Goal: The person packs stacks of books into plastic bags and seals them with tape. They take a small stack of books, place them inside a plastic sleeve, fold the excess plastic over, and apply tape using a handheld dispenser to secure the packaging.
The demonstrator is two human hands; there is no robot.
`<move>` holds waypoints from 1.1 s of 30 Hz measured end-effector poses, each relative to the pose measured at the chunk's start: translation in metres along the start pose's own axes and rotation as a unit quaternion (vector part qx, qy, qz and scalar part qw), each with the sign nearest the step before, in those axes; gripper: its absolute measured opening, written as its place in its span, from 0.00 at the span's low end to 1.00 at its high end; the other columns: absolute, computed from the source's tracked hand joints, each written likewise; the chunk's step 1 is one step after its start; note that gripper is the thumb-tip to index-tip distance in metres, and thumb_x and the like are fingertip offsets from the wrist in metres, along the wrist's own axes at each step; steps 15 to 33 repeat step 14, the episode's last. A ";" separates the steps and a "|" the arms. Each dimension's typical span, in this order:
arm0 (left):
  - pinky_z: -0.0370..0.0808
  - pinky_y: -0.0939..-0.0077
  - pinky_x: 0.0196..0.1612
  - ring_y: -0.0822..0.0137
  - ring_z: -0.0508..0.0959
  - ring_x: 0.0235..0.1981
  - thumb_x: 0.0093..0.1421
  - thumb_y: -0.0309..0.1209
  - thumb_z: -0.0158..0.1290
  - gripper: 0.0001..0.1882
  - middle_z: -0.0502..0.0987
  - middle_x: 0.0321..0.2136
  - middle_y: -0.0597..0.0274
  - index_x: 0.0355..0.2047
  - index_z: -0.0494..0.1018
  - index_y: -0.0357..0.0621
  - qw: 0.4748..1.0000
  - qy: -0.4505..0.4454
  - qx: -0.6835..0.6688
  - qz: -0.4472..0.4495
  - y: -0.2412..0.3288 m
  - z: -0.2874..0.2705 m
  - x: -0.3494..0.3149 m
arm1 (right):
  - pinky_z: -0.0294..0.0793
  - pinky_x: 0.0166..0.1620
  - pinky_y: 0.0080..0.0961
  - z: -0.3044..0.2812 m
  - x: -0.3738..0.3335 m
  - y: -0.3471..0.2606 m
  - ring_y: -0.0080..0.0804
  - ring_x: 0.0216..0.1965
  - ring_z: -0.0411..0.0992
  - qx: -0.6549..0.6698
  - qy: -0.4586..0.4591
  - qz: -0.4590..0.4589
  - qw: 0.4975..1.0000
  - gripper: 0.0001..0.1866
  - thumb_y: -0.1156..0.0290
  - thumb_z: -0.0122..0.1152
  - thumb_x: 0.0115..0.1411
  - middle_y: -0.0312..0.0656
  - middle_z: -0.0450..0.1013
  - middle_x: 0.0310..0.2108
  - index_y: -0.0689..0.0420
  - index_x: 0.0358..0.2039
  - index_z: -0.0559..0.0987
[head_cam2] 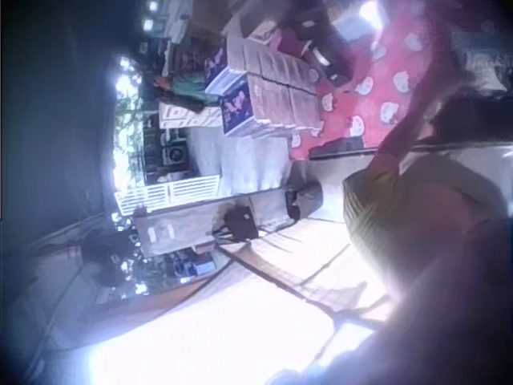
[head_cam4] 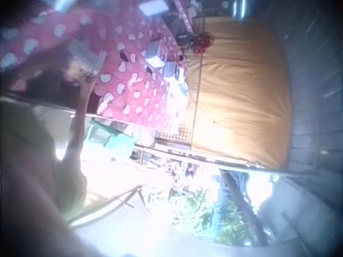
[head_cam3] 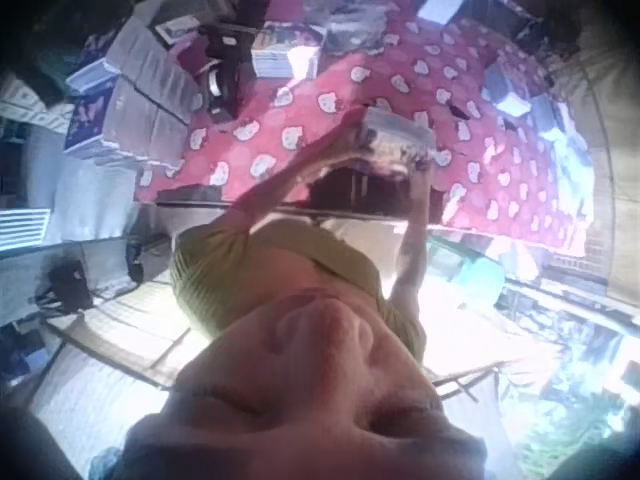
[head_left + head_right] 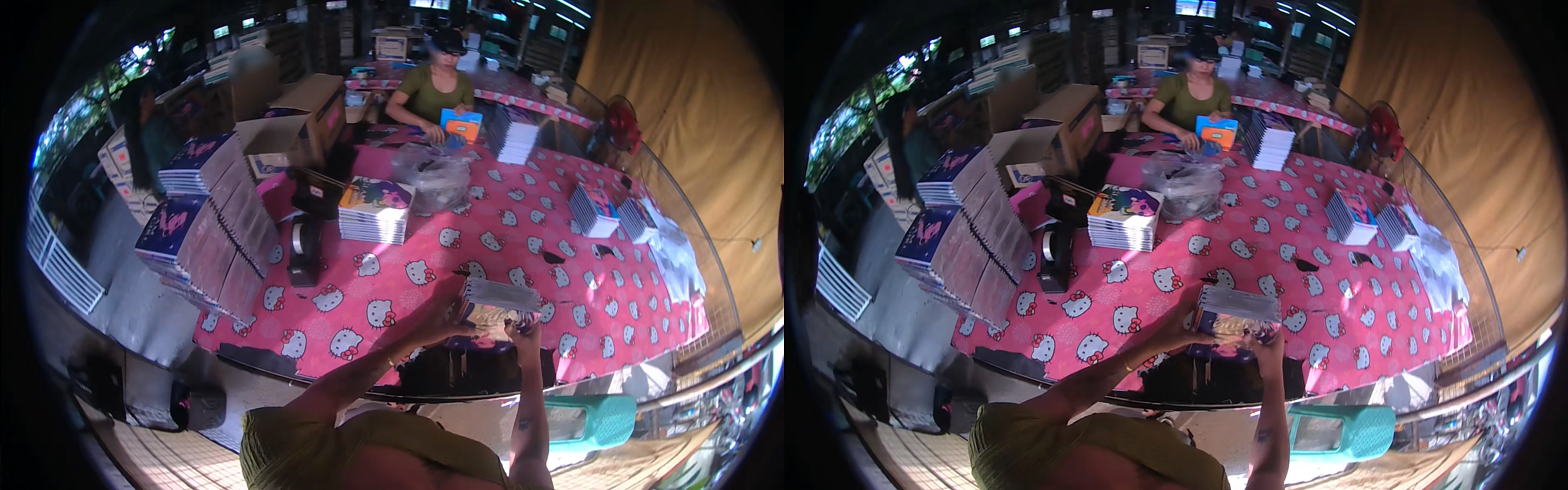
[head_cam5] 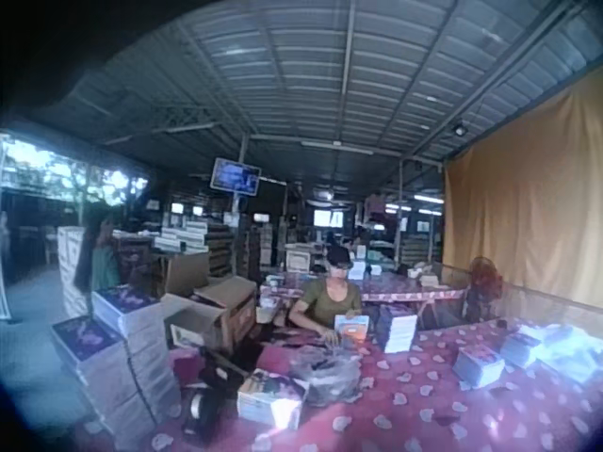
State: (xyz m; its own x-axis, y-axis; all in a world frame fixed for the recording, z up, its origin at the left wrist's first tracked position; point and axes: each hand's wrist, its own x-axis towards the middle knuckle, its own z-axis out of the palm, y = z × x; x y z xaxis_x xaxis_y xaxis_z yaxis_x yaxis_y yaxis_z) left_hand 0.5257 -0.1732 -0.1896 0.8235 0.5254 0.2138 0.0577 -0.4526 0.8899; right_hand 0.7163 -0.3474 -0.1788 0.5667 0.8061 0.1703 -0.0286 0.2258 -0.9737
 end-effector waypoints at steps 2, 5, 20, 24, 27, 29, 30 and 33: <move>0.72 0.72 0.46 0.69 0.73 0.44 0.43 0.30 0.71 0.34 0.74 0.41 0.60 0.50 0.69 0.36 0.977 0.090 -0.185 -0.054 0.067 -0.047 -0.042 | 0.69 0.55 0.30 0.044 0.009 -0.015 0.27 0.50 0.71 0.037 -0.059 -0.017 0.997 0.35 0.64 0.73 0.52 0.38 0.73 0.48 0.62 0.57 0.67; 0.72 0.75 0.47 0.74 0.75 0.40 0.40 0.27 0.72 0.33 0.77 0.37 0.65 0.47 0.70 0.35 0.962 0.217 -0.167 -0.016 0.107 -0.124 -0.112 | 0.63 0.61 0.39 0.107 0.004 -0.013 0.33 0.58 0.66 0.231 -0.233 0.031 0.944 0.46 0.49 0.66 0.58 0.45 0.66 0.58 0.60 0.67 0.55; 0.73 0.71 0.52 0.65 0.76 0.44 0.53 0.29 0.62 0.38 0.73 0.47 0.50 0.60 0.54 0.37 0.739 0.648 -0.078 0.167 0.205 -0.336 -0.244 | 0.63 0.60 0.34 0.251 0.002 -0.006 0.34 0.59 0.65 -0.014 -0.407 0.084 0.909 0.37 0.48 0.52 0.67 0.47 0.61 0.62 0.56 0.68 0.56; 0.73 0.71 0.52 0.65 0.76 0.44 0.53 0.29 0.62 0.38 0.73 0.47 0.50 0.60 0.54 0.37 0.739 0.648 -0.078 0.167 0.205 -0.336 -0.244 | 0.63 0.60 0.34 0.251 0.002 -0.006 0.34 0.59 0.65 -0.014 -0.407 0.084 0.909 0.37 0.48 0.52 0.67 0.47 0.61 0.62 0.56 0.68 0.56; 0.73 0.71 0.52 0.65 0.76 0.44 0.53 0.29 0.62 0.38 0.73 0.47 0.50 0.60 0.54 0.37 0.739 0.648 -0.078 0.167 0.205 -0.336 -0.244 | 0.63 0.60 0.34 0.251 0.002 -0.006 0.34 0.59 0.65 -0.014 -0.407 0.084 0.909 0.37 0.48 0.52 0.67 0.47 0.61 0.62 0.56 0.68 0.56; 0.73 0.71 0.52 0.65 0.76 0.44 0.53 0.29 0.62 0.38 0.73 0.47 0.50 0.60 0.54 0.37 0.739 0.648 -0.078 0.167 0.205 -0.336 -0.244 | 0.63 0.60 0.34 0.251 0.002 -0.006 0.34 0.59 0.65 -0.014 -0.407 0.084 0.909 0.37 0.48 0.52 0.67 0.47 0.61 0.62 0.56 0.68 0.56; 0.73 0.71 0.52 0.65 0.76 0.44 0.53 0.29 0.62 0.38 0.73 0.47 0.50 0.60 0.54 0.37 0.739 0.648 -0.078 0.167 0.205 -0.336 -0.244 | 0.63 0.60 0.34 0.251 0.002 -0.006 0.34 0.59 0.65 -0.014 -0.407 0.084 0.909 0.37 0.48 0.52 0.67 0.47 0.61 0.62 0.56 0.68 0.56; 0.73 0.71 0.52 0.65 0.76 0.44 0.53 0.29 0.62 0.38 0.73 0.47 0.50 0.60 0.54 0.37 0.739 0.648 -0.078 0.167 0.205 -0.336 -0.244 | 0.63 0.60 0.34 0.251 0.002 -0.006 0.34 0.59 0.65 -0.014 -0.407 0.084 0.909 0.37 0.48 0.52 0.67 0.47 0.61 0.62 0.56 0.68 0.56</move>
